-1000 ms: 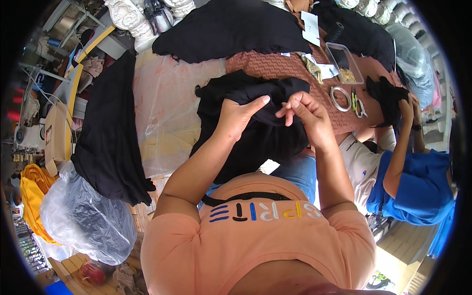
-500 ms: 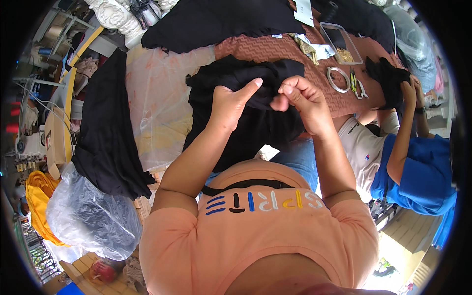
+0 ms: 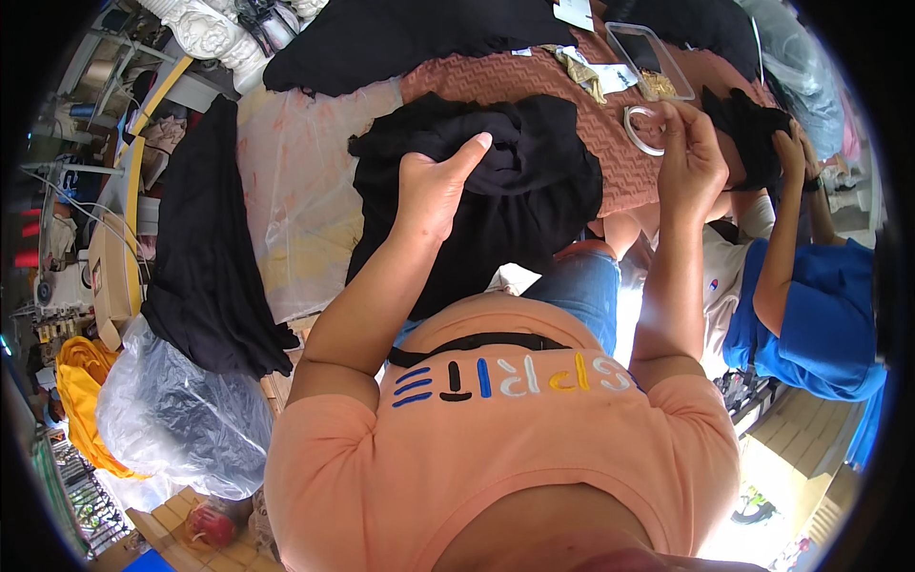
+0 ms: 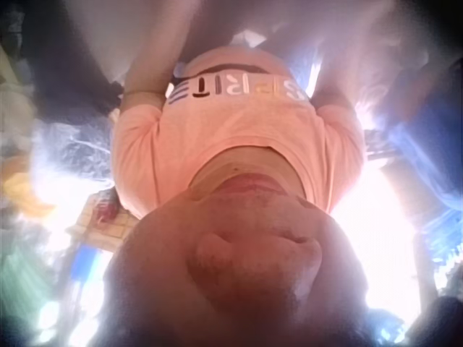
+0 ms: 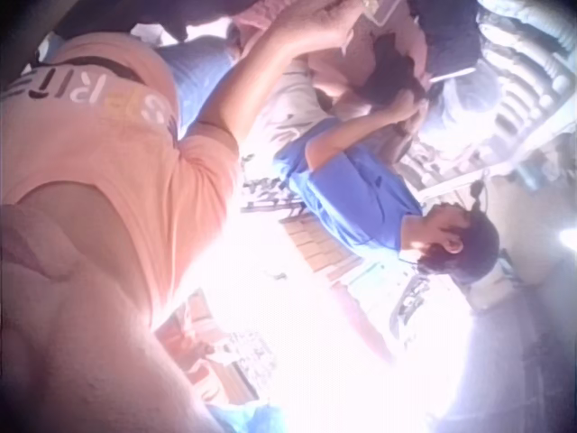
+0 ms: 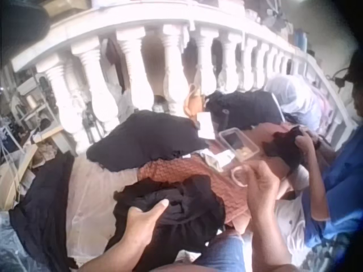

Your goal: The person positions a template over a black garment, marks points on the fabric, and attaches a white tag to the garment by hand.

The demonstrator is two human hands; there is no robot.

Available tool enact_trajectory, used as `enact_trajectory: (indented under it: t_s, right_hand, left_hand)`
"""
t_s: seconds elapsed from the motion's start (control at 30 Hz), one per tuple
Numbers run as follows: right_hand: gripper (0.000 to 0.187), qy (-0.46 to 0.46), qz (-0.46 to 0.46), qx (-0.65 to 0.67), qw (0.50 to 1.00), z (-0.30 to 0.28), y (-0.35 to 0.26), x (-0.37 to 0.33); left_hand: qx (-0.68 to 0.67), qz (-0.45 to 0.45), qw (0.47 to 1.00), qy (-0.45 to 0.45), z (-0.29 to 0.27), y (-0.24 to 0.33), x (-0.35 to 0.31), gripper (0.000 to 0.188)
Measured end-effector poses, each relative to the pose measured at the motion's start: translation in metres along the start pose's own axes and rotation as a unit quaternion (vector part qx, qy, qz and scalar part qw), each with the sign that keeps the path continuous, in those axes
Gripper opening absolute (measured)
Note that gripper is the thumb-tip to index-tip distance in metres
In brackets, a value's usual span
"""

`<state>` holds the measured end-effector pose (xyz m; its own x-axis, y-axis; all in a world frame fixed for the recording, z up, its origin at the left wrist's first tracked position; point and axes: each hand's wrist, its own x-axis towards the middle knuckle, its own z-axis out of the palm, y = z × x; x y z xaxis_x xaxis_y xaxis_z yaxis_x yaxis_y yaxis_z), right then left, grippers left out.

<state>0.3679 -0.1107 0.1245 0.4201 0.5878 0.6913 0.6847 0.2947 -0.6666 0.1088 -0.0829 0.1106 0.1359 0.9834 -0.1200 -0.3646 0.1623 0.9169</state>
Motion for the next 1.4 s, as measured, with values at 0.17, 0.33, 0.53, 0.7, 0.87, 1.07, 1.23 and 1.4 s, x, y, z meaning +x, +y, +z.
enact_trajectory:
  t_s: [0.17, 0.33, 0.53, 0.7, 0.87, 1.07, 1.23, 1.4]
  right_hand:
    - [0.012, 0.014, 0.184, 0.392, 0.901, 0.002, -0.012, 0.006]
    - [0.011, -0.069, 0.276, 0.597, 0.75, -0.004, 0.0, 0.009]
    - [0.013, -0.074, 0.26, 0.573, 0.774, -0.015, 0.015, 0.006]
    - [0.012, -0.105, 0.262, 0.422, 0.861, 0.007, -0.01, -0.027]
    - [0.014, -0.245, 0.25, 0.426, 0.834, 0.024, -0.053, -0.068]
    - [0.016, -0.266, 0.281, 0.384, 0.839, 0.037, -0.062, -0.083]
    - [0.017, -0.245, 0.271, 0.374, 0.852, 0.039, -0.063, -0.083]
    - [0.017, -0.239, 0.263, 0.371, 0.858, 0.04, -0.064, -0.082]
  left_hand:
    - [0.002, 0.006, 1.0, 0.006, 0.005, -0.003, -0.002, 0.014]
    - [0.016, 0.012, 1.0, 0.017, 0.005, -0.001, -0.007, 0.015]
    - [0.052, 0.031, 0.998, 0.015, 0.0, -0.013, -0.001, 0.038]
    - [-0.045, 0.006, 0.998, -0.033, -0.003, -0.008, -0.014, 0.019]
    - [-0.085, 0.016, 0.995, -0.05, 0.003, -0.006, -0.02, 0.016]
    - [-0.074, 0.029, 0.995, -0.057, 0.0, -0.01, -0.021, 0.015]
    - [-0.061, 0.022, 0.995, -0.07, 0.0, -0.01, -0.021, 0.017]
    - [-0.084, 0.029, 0.993, -0.072, 0.002, -0.01, -0.021, 0.017]
